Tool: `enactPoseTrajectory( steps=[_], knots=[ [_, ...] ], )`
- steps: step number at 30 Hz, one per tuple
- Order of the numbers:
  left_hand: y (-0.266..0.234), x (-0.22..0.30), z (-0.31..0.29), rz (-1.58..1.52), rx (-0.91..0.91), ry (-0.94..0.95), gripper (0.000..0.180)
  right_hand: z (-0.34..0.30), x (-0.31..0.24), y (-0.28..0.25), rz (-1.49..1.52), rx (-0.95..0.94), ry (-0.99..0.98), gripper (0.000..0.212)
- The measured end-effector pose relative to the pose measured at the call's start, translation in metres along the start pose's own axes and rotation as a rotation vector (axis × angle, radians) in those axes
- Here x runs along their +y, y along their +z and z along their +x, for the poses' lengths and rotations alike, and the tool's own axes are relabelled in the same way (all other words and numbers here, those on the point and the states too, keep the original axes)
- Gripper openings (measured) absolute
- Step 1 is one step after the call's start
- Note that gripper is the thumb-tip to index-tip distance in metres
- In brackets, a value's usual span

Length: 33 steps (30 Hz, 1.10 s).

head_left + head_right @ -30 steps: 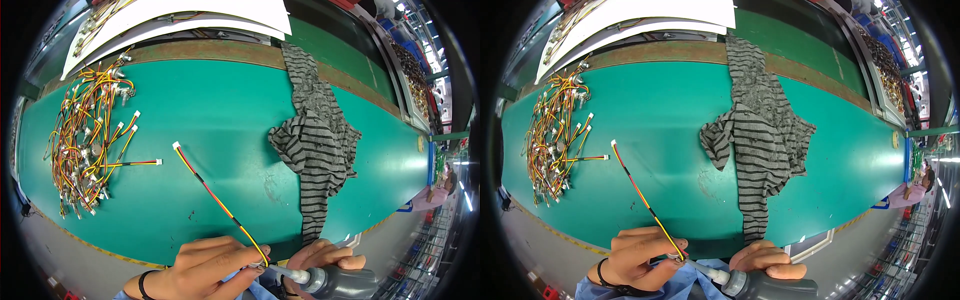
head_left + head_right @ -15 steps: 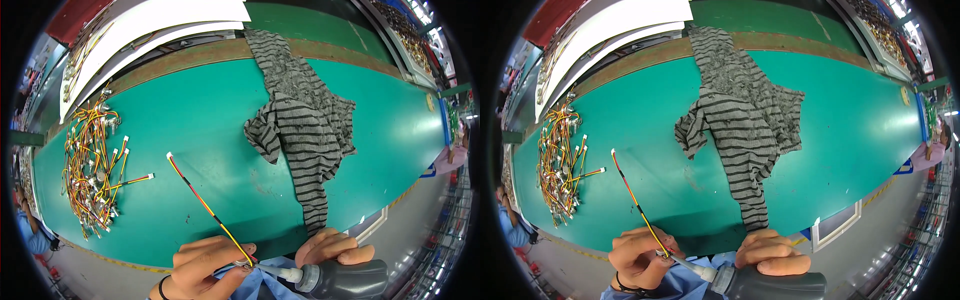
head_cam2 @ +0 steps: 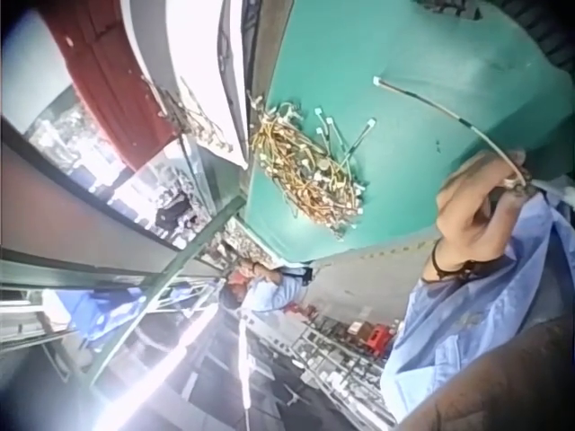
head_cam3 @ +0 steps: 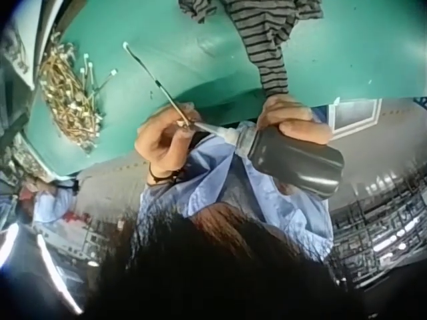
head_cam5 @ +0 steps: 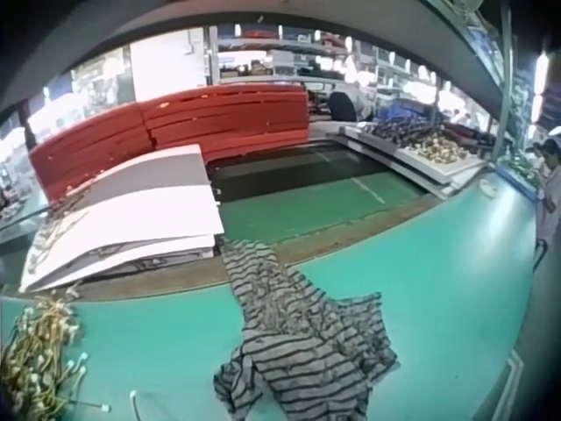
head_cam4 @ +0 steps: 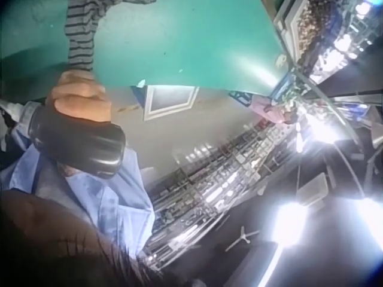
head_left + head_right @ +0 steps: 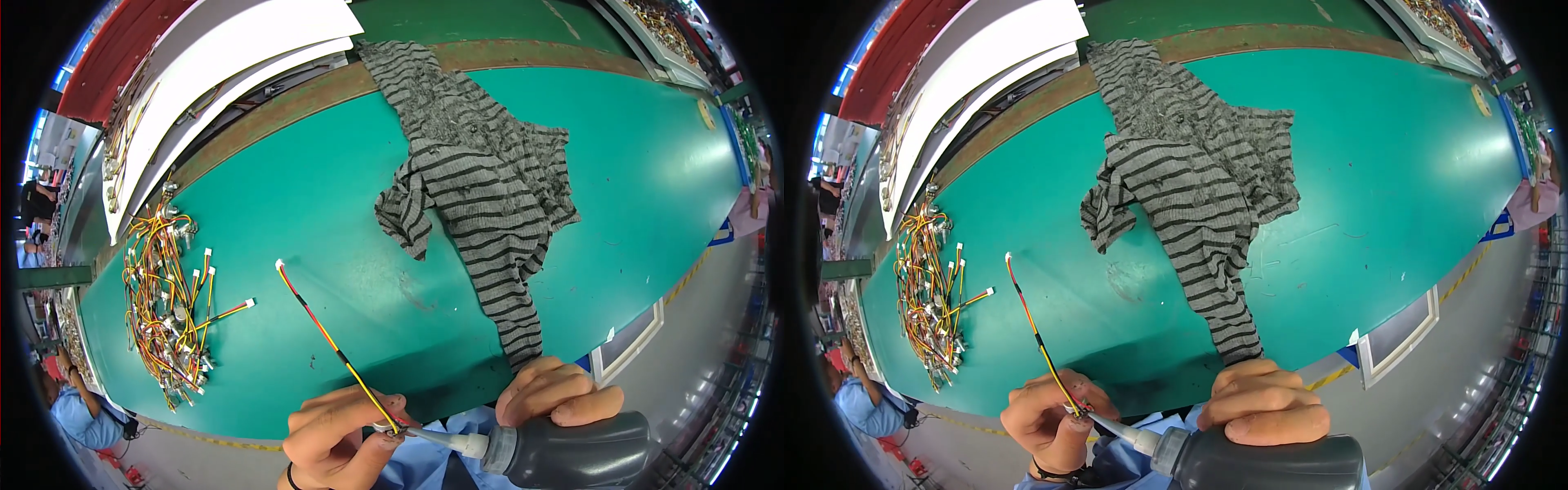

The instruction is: The person picks up a wire assembly from a pile, applies glue to the component at the end using a squeeze bottle, and places it on a white board. This process is repeated for several assemblies, with the person occasionally wiping the glue bottle tip with a cloth.

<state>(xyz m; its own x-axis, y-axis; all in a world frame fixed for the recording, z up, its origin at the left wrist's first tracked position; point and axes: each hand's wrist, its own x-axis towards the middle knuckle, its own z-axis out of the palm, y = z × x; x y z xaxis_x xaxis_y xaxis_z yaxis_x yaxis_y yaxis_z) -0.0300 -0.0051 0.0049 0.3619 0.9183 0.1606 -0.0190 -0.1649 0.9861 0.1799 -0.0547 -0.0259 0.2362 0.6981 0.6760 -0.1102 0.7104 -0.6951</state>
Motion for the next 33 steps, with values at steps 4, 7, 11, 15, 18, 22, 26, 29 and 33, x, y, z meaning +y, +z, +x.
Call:
enactPoseTrajectory(
  steps=[4, 7, 11, 15, 18, 22, 26, 29, 33],
  knots=[
    [0.001, 0.000, -0.002, -0.010, 0.032, -0.016, 0.027, 0.003, 0.000, -0.004, 0.022, -0.075, 0.012, 0.041],
    [0.001, 0.000, -0.001, 0.003, 0.021, -0.015, 0.028, 0.009, -0.005, -0.001, -0.048, -0.086, 0.049, 0.054],
    [0.001, 0.001, -0.001, 0.001, 0.029, -0.024, 0.029, 0.006, -0.001, -0.001, -0.014, -0.069, 0.017, 0.066],
    [0.001, 0.001, 0.000, -0.020, 0.025, -0.027, 0.029, 0.008, -0.001, 0.001, -0.044, -0.065, 0.011, 0.070],
    [0.001, 0.001, 0.000, -0.043, 0.025, -0.031, 0.029, 0.013, -0.005, 0.007, -0.050, -0.027, 0.016, 0.074],
    [0.000, 0.004, -0.001, -0.061, 0.038, -0.048, 0.030, 0.007, -0.002, 0.005, -0.090, -0.005, 0.011, 0.070],
    [0.002, 0.008, -0.001, -0.055, 0.051, -0.084, 0.029, 0.002, -0.009, 0.009, -0.212, 0.058, 0.038, 0.068],
    [0.001, 0.010, -0.002, -0.075, 0.082, -0.115, 0.028, -0.001, -0.003, 0.013, -0.174, 0.131, 0.032, 0.068],
    [0.000, 0.008, -0.001, -0.130, 0.055, -0.131, 0.028, -0.001, 0.002, 0.017, 0.032, 0.219, -0.002, 0.068]
  ],
)
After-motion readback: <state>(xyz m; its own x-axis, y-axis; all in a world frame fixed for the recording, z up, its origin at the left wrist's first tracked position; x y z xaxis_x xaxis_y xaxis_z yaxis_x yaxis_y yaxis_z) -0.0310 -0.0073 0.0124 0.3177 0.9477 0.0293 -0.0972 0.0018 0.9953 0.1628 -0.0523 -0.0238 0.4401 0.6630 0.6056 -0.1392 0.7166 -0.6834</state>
